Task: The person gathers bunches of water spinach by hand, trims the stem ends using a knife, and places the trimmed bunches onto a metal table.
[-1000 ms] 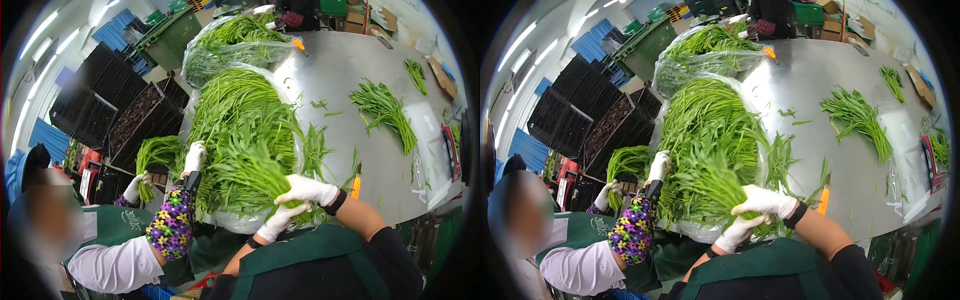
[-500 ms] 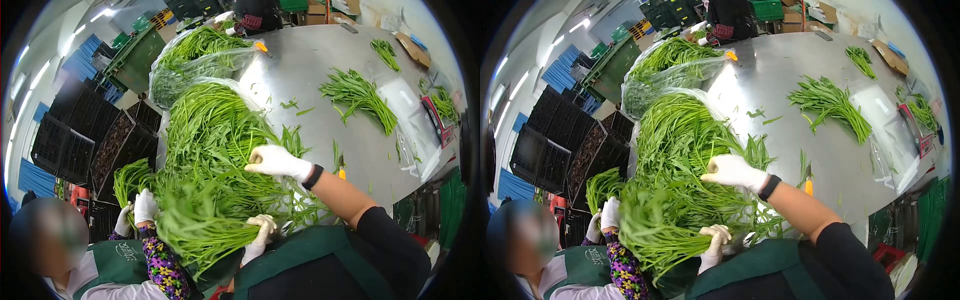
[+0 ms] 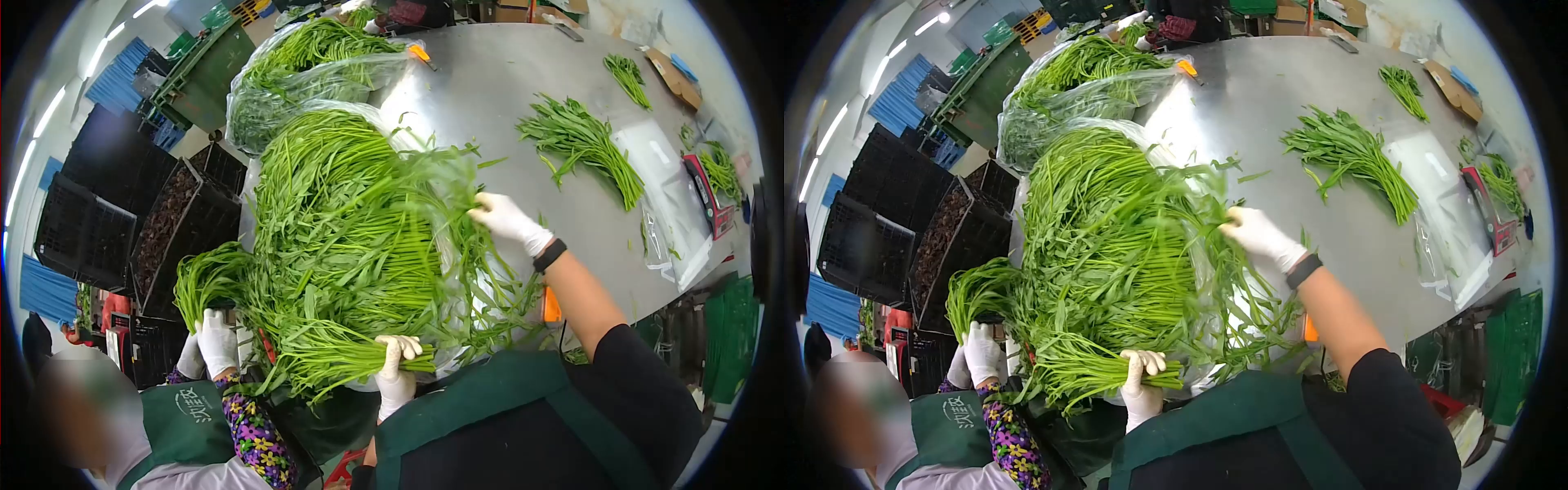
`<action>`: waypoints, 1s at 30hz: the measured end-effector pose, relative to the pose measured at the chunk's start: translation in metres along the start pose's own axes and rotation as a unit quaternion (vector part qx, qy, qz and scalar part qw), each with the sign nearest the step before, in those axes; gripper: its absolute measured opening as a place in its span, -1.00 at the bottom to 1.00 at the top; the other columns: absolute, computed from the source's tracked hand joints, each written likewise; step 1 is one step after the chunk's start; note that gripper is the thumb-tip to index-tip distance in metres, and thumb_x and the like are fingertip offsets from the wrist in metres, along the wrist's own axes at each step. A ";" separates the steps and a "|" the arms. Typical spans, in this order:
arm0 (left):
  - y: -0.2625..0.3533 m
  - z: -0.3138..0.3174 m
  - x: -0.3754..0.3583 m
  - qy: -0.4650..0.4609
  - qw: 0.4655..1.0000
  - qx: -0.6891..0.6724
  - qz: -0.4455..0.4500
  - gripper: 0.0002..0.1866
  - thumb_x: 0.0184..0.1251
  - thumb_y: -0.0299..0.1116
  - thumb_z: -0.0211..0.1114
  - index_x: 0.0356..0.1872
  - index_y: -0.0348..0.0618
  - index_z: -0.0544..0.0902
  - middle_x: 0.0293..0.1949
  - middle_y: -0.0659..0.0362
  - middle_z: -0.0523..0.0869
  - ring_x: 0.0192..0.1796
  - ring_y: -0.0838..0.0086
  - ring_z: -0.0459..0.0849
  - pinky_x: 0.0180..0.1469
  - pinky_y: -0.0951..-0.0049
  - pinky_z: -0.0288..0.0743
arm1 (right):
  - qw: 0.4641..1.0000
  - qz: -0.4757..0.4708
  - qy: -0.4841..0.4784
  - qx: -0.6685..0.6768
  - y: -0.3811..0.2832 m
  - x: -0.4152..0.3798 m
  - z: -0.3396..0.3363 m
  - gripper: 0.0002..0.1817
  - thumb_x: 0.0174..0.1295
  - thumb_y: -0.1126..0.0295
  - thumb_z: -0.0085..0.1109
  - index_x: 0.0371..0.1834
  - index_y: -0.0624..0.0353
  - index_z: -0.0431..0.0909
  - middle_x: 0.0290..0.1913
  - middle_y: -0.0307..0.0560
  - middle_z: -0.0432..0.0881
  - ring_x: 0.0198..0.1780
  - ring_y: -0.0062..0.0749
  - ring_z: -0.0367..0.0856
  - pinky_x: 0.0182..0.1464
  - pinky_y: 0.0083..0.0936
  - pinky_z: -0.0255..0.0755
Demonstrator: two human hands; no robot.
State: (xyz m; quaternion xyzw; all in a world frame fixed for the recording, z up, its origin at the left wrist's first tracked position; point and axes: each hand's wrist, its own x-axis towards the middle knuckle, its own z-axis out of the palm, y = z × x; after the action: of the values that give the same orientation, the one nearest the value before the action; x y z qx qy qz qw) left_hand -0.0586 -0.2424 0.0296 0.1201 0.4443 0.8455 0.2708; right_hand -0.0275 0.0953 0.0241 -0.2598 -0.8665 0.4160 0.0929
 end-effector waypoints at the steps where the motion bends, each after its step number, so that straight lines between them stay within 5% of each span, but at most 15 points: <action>1: -0.001 0.000 0.000 0.005 1.000 0.006 -0.007 -0.84 0.45 -0.40 0.09 -0.39 -0.14 0.39 -0.52 0.23 0.45 -0.39 0.39 0.49 -0.04 0.27 0.38 | 0.999 0.029 0.012 0.044 0.017 -0.002 -0.007 -0.59 0.18 0.16 0.18 -0.13 0.33 0.56 -0.22 0.17 0.67 -0.19 -0.04 0.66 -0.12 -0.33 0.50; 4: -0.002 0.003 0.000 0.005 1.000 0.003 -0.020 -0.84 0.45 -0.39 0.09 -0.38 -0.15 0.40 -0.52 0.22 0.46 -0.39 0.39 0.50 -0.05 0.27 0.39 | 0.997 0.054 0.041 -0.034 0.031 -0.003 -0.027 -0.65 0.17 0.19 0.16 -0.18 0.30 0.61 -0.24 0.16 0.68 -0.19 -0.04 0.66 -0.12 -0.34 0.51; 6: -0.003 0.005 0.001 0.008 1.000 0.013 -0.027 -0.84 0.44 -0.39 0.10 -0.38 -0.15 0.40 -0.52 0.22 0.47 -0.39 0.39 0.51 -0.04 0.27 0.39 | 0.929 0.176 -0.024 -0.325 0.026 -0.004 -0.038 -0.72 0.13 0.26 0.14 -0.24 0.25 0.65 -0.28 0.12 0.68 -0.19 -0.04 0.67 -0.10 -0.30 0.53; 7: -0.004 0.004 0.000 0.008 0.999 0.014 -0.028 -0.83 0.44 -0.38 0.10 -0.38 -0.15 0.40 -0.52 0.22 0.48 -0.39 0.39 0.51 -0.04 0.27 0.39 | 0.929 0.177 -0.020 -0.324 0.022 0.000 -0.035 -0.72 0.13 0.26 0.14 -0.24 0.25 0.65 -0.28 0.12 0.68 -0.19 -0.04 0.67 -0.10 -0.30 0.53; 9: -0.005 0.003 0.001 0.005 0.999 0.014 -0.032 -0.83 0.44 -0.37 0.11 -0.38 -0.14 0.40 -0.52 0.21 0.48 -0.39 0.39 0.52 -0.03 0.26 0.39 | 0.932 0.055 0.169 -0.316 0.006 0.012 -0.024 -0.75 0.07 0.29 0.15 -0.30 0.21 0.69 -0.37 0.05 0.68 -0.22 -0.03 0.67 -0.08 -0.23 0.53; 11: -0.005 0.004 0.000 0.020 0.999 0.019 -0.030 -0.83 0.44 -0.36 0.11 -0.38 -0.14 0.41 -0.52 0.22 0.49 -0.39 0.39 0.52 -0.01 0.24 0.39 | 0.977 -0.074 0.098 -0.172 -0.037 0.018 -0.007 -0.54 -0.01 0.20 0.23 -0.05 0.23 0.61 -0.14 0.20 0.65 -0.05 -0.01 0.62 0.05 -0.27 0.48; 13: -0.005 0.007 0.000 0.023 0.999 0.016 -0.037 -0.84 0.44 -0.37 0.11 -0.38 -0.13 0.41 -0.52 0.22 0.49 -0.38 0.39 0.52 0.00 0.24 0.39 | 0.967 -0.215 0.045 -0.130 -0.052 0.010 0.035 -0.50 -0.07 0.16 0.26 -0.05 0.19 0.61 -0.09 0.08 0.64 -0.02 -0.05 0.61 0.06 -0.19 0.45; 15: -0.006 0.004 -0.001 0.028 0.999 0.007 -0.027 -0.84 0.44 -0.37 0.11 -0.37 -0.12 0.41 -0.52 0.22 0.49 -0.37 0.39 0.53 0.01 0.24 0.39 | 0.942 -0.252 0.007 -0.223 -0.034 -0.004 0.062 -0.43 -0.10 0.15 0.29 0.04 0.15 0.56 0.15 0.03 0.51 0.20 -0.10 0.46 0.21 -0.16 0.30; 21: -0.011 -0.002 -0.002 0.030 0.999 0.032 -0.015 -0.82 0.42 -0.31 0.14 -0.36 -0.14 0.42 -0.52 0.21 0.49 -0.37 0.38 0.53 -0.02 0.23 0.41 | 0.941 -0.188 -0.026 -0.281 0.037 -0.015 0.034 -0.52 -0.08 0.31 0.23 0.03 0.06 0.59 0.12 -0.11 0.54 0.23 -0.22 0.43 0.26 -0.19 0.21; 23: -0.008 0.000 -0.003 0.033 0.997 0.071 -0.022 -0.83 0.42 -0.33 0.13 -0.36 -0.15 0.43 -0.51 0.21 0.50 -0.37 0.38 0.53 -0.03 0.24 0.41 | 0.958 -0.087 -0.054 -0.268 0.035 -0.019 0.016 -0.56 -0.05 0.37 0.20 0.01 -0.02 0.61 0.06 -0.14 0.58 0.20 -0.25 0.47 0.28 -0.19 0.18; 25: -0.009 0.000 -0.003 0.027 0.998 0.049 -0.028 -0.85 0.42 -0.35 0.12 -0.33 -0.16 0.42 -0.51 0.20 0.50 -0.37 0.38 0.52 -0.04 0.25 0.41 | 0.960 -0.100 -0.010 -0.260 0.051 -0.022 0.008 -0.59 -0.06 0.38 0.21 -0.04 -0.07 0.64 0.01 -0.13 0.62 0.13 -0.23 0.53 0.21 -0.21 0.29; 27: -0.007 0.002 -0.002 0.032 0.998 0.041 -0.031 -0.86 0.42 -0.37 0.12 -0.34 -0.16 0.41 -0.52 0.20 0.49 -0.38 0.38 0.52 -0.04 0.25 0.41 | 0.960 0.005 -0.043 -0.276 0.060 -0.021 0.001 -0.61 -0.04 0.34 0.19 -0.05 -0.05 0.65 -0.08 -0.09 0.65 0.03 -0.20 0.59 0.08 -0.23 0.42; 30: -0.004 0.007 -0.004 0.045 0.997 0.034 -0.052 -0.84 0.43 -0.38 0.10 -0.37 -0.16 0.40 -0.53 0.20 0.49 -0.39 0.38 0.52 -0.05 0.26 0.42 | 0.942 -0.001 -0.029 -0.333 0.002 -0.009 -0.014 -0.69 0.01 0.27 0.15 -0.15 0.03 0.66 -0.21 -0.01 0.67 -0.11 -0.14 0.64 -0.06 -0.18 0.49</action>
State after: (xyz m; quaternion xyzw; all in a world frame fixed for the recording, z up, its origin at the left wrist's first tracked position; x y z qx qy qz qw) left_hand -0.0508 -0.2374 0.0304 0.0682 0.4904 0.8190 0.2900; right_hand -0.0134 0.1009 0.0321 -0.2631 -0.9581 0.1107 -0.0244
